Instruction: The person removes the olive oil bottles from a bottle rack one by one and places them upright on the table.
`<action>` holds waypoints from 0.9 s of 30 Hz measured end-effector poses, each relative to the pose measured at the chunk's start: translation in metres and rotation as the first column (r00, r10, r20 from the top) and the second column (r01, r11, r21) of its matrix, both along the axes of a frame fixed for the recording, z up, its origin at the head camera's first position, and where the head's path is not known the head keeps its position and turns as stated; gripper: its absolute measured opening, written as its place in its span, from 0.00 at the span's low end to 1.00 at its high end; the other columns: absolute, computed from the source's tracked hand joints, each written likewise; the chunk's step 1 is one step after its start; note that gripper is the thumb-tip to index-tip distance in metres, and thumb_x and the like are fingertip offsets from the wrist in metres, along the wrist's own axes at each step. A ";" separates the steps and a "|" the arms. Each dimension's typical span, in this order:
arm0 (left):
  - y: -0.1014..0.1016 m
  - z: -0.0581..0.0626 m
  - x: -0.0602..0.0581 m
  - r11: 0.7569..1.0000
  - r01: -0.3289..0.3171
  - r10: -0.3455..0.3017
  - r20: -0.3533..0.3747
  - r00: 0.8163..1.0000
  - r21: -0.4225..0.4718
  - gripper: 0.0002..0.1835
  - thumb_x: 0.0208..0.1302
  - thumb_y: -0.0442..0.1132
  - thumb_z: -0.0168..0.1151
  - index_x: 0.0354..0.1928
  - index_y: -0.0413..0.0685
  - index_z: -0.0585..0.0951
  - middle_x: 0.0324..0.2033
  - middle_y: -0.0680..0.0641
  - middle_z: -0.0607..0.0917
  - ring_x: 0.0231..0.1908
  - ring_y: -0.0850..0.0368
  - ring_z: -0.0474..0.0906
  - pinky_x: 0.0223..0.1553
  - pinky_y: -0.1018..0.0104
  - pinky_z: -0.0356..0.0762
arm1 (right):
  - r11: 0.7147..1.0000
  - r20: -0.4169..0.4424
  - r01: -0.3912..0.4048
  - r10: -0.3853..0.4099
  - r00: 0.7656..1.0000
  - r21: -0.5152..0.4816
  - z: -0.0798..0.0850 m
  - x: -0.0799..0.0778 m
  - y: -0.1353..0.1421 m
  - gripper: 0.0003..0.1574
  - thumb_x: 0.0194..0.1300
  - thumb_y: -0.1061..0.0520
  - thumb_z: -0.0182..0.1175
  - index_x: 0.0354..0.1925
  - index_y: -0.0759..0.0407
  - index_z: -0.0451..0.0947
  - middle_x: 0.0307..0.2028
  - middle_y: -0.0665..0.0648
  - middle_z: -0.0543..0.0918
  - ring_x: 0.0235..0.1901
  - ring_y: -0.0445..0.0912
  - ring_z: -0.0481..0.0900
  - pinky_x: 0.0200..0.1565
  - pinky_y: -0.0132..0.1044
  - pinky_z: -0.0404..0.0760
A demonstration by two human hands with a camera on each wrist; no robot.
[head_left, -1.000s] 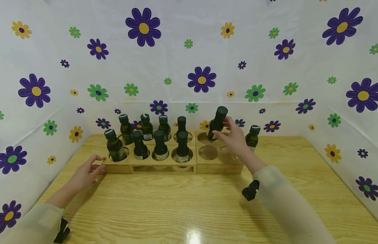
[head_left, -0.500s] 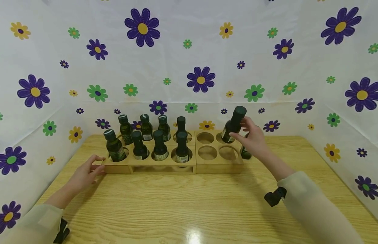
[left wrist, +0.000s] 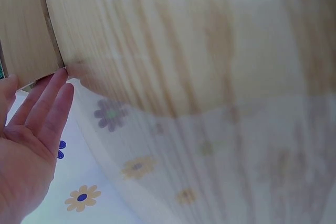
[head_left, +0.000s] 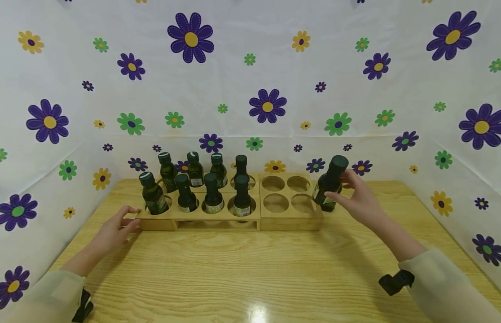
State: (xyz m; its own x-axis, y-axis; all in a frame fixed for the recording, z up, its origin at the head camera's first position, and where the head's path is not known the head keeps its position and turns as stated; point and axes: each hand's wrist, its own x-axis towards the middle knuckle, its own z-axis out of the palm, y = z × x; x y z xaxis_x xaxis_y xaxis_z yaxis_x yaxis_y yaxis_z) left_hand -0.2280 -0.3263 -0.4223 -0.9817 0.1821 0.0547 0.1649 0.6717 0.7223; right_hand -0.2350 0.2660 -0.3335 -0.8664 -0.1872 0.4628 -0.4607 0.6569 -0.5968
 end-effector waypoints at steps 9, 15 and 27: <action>0.001 0.001 0.000 1.000 -0.007 0.007 -0.003 1.000 -0.008 0.16 0.78 0.41 0.44 0.61 0.41 0.64 0.45 0.30 0.83 0.45 0.37 0.81 0.32 0.54 0.79 | 0.999 0.047 0.046 -0.047 0.998 0.017 -0.005 0.020 0.022 0.34 0.64 0.60 0.66 0.62 0.68 0.63 0.50 0.72 0.76 0.51 0.67 0.73 0.50 0.62 0.70; 0.001 -0.001 0.000 1.000 -0.008 0.008 -0.005 1.000 -0.006 0.16 0.78 0.41 0.45 0.61 0.42 0.64 0.46 0.30 0.83 0.45 0.37 0.82 0.31 0.54 0.79 | 0.997 0.044 0.069 -0.071 0.997 0.043 -0.009 0.025 0.039 0.35 0.63 0.60 0.67 0.63 0.69 0.63 0.51 0.72 0.76 0.50 0.66 0.74 0.50 0.51 0.73; 0.001 0.001 0.000 1.000 -0.006 0.006 -0.008 1.000 -0.009 0.17 0.78 0.42 0.45 0.61 0.42 0.64 0.47 0.29 0.81 0.46 0.37 0.81 0.31 0.54 0.79 | 0.996 0.059 0.085 -0.087 0.994 0.034 -0.027 0.016 0.071 0.34 0.64 0.62 0.65 0.62 0.73 0.63 0.51 0.74 0.75 0.50 0.67 0.73 0.42 0.17 0.69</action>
State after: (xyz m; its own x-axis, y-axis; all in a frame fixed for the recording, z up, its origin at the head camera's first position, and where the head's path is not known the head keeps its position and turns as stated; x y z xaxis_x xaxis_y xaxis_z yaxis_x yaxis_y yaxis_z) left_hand -0.2284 -0.3249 -0.4215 -0.9824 0.1766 0.0607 0.1663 0.6793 0.7147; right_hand -0.2186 0.3375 -0.3604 -0.9064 -0.1241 0.4038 -0.3649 0.7116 -0.6004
